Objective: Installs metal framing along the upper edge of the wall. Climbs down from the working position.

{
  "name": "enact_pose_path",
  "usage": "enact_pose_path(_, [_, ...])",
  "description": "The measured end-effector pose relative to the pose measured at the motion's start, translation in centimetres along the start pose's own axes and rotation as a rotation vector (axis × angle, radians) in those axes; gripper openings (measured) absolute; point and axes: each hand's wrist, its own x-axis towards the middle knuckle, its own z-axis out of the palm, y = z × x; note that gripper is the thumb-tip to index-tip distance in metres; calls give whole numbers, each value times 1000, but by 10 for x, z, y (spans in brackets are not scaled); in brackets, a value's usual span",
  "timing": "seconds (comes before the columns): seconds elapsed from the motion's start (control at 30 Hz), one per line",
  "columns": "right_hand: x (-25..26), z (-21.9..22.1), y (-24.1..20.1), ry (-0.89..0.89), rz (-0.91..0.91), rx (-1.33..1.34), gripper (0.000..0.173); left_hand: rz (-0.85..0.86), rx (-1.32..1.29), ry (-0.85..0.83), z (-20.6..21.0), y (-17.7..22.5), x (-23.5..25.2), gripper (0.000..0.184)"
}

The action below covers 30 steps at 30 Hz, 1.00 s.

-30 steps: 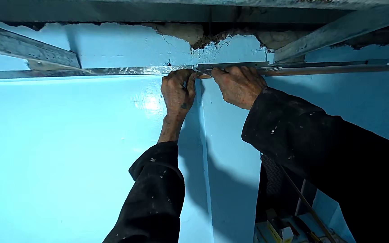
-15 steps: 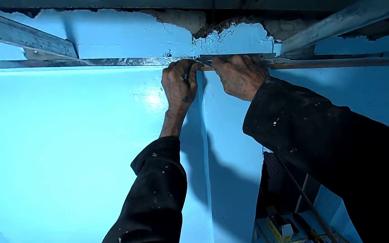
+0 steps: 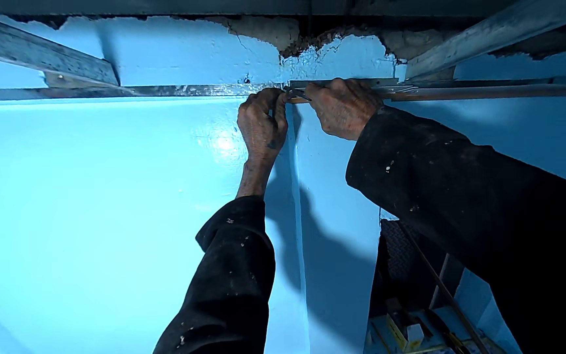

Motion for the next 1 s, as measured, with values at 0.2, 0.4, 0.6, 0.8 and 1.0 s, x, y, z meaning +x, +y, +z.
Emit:
enact_pose_path(0.2, [-9, -11, -2, 1, 3, -12, 33, -19, 19, -16, -2, 4, -1, 24])
enact_pose_path(0.4, [-20, -16, -2, -20, 17, 2, 35, -17, 27, -22, -2, 3, -2, 25])
enact_pose_path(0.6, [-14, -18, -2, -63, 16, 14, 32, -19, 26, -11, -1, 3, -3, 25])
enact_pose_path(0.8, [-9, -29, -5, -138, 42, -1, 32, -24, 26, 13, 2, 2, -4, 25])
enact_pose_path(1.0, [-1, -43, -9, -193, 20, -51, 31, -70, 20, 14, 3, 4, -5, 25])
